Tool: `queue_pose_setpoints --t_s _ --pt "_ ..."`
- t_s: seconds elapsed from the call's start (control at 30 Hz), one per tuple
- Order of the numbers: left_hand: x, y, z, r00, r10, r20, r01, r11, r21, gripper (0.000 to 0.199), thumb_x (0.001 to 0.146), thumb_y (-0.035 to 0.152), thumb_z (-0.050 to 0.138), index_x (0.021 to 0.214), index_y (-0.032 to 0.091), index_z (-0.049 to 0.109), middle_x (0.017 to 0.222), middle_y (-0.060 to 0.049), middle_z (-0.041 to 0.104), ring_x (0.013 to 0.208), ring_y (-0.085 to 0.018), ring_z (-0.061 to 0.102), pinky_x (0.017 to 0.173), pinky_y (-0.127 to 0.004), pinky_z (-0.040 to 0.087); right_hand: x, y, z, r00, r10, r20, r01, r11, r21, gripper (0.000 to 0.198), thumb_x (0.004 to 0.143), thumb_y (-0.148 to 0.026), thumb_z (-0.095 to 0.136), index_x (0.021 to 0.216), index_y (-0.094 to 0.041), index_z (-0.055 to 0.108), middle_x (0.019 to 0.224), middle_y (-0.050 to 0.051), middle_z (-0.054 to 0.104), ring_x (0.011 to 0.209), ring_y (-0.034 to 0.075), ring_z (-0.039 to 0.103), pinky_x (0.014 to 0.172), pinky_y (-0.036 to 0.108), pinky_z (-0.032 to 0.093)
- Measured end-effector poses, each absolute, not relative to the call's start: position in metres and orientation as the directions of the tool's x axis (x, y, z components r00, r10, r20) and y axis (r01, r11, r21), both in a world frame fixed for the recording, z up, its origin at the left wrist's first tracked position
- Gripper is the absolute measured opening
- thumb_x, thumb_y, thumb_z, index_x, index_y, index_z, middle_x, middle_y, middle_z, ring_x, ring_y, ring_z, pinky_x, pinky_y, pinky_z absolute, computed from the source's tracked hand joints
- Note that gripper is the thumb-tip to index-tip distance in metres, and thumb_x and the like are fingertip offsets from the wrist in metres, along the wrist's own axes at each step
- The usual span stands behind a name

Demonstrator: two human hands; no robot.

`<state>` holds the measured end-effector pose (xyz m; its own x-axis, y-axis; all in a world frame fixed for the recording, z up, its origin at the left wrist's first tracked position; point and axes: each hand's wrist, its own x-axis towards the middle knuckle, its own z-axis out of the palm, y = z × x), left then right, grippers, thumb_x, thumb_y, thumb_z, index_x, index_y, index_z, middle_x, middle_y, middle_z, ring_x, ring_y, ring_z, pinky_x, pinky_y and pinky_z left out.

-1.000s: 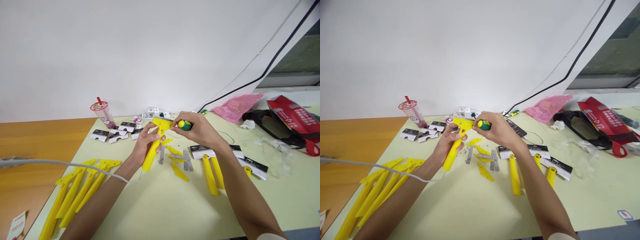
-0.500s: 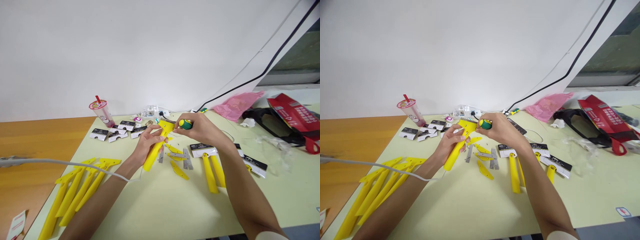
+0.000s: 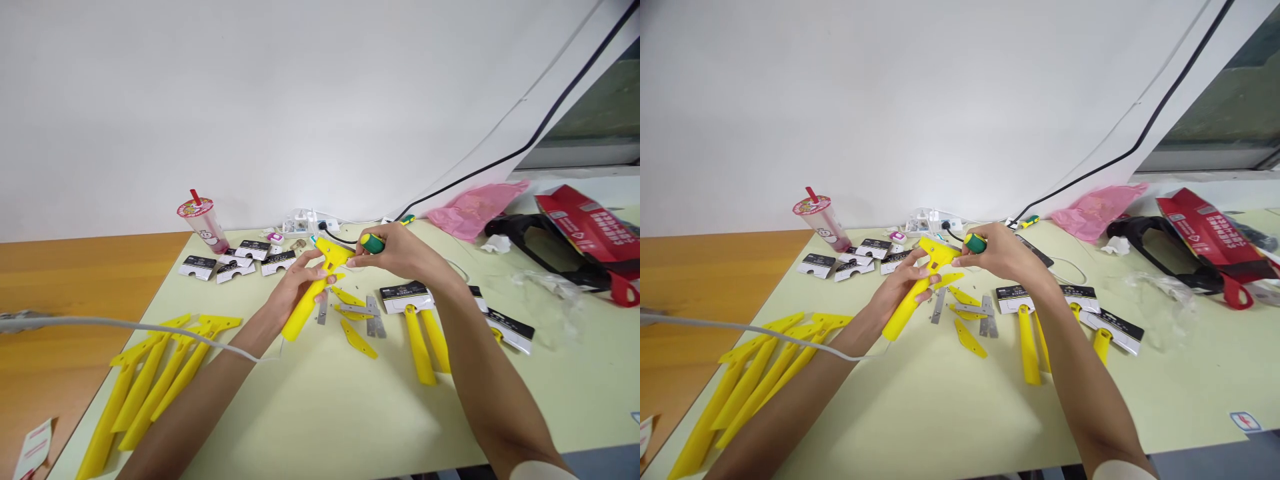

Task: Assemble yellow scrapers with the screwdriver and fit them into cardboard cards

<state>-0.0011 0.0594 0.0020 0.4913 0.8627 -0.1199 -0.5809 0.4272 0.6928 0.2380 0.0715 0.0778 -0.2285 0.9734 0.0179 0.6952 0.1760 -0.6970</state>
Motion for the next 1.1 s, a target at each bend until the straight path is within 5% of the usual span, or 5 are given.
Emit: queue_pose_setpoints --t_s 0.17,0.37,0.57,0.8,1.1 --pt "0.001 0.062 -0.002 0.507 0.820 -0.265 -0.676 0.569 0.468 0.055 0.077 0.002 0.080 0.124 0.026 0.066 0.116 -0.006 0.067 0.079 -0.010 0.071 0.045 -0.010 0.045 0.239 0.075 0.075 -0.228 0.972 0.064 0.728 0.214 -0.652 0.056 0.074 -0.072 0.090 0.082 -0.022 0.067 0.075 -0.002 0.059 0.069 0.015 0.047 0.061 0.032 0.035" --pt "0.001 0.066 -0.007 0.449 0.823 -0.348 -0.733 0.562 0.383 0.055 0.080 -0.001 0.076 0.126 0.026 0.063 0.128 -0.010 0.067 0.082 -0.009 0.072 0.048 -0.009 0.048 0.242 0.072 0.073 -0.168 0.904 0.393 0.410 0.426 -0.806 0.053 0.104 -0.056 0.066 0.147 -0.032 0.048 0.096 -0.001 0.059 0.077 0.017 0.059 0.070 0.034 0.053" --pt "0.003 0.064 -0.010 0.470 0.803 -0.366 -0.717 0.589 0.373 0.061 0.079 -0.001 0.076 0.129 0.029 0.061 0.134 -0.010 0.066 0.083 -0.009 0.073 0.050 -0.010 0.048 0.222 0.069 0.075 -0.091 0.748 0.657 0.156 0.663 -0.733 0.040 0.101 -0.049 0.074 0.130 -0.037 0.050 0.104 0.001 0.057 0.089 0.021 0.066 0.093 0.045 0.065" --pt "0.000 0.065 -0.018 0.529 0.791 -0.308 -0.656 0.611 0.443 0.062 0.083 0.007 0.080 0.135 0.032 0.060 0.121 -0.007 0.067 0.079 -0.010 0.071 0.050 -0.011 0.050 0.209 0.071 0.067 -0.067 0.734 0.676 0.111 0.679 -0.726 0.038 0.102 -0.048 0.075 0.125 -0.035 0.047 0.103 0.000 0.057 0.085 0.019 0.067 0.105 0.049 0.064" --pt "0.004 0.061 -0.013 0.527 0.796 -0.298 -0.671 0.605 0.430 0.063 0.082 0.004 0.080 0.135 0.031 0.058 0.112 -0.005 0.065 0.080 -0.010 0.071 0.050 -0.011 0.048 0.212 0.074 0.064 -0.042 0.744 0.667 0.152 0.664 -0.732 0.044 0.101 -0.058 0.075 0.125 -0.034 0.048 0.107 0.002 0.059 0.086 0.019 0.069 0.098 0.046 0.067"
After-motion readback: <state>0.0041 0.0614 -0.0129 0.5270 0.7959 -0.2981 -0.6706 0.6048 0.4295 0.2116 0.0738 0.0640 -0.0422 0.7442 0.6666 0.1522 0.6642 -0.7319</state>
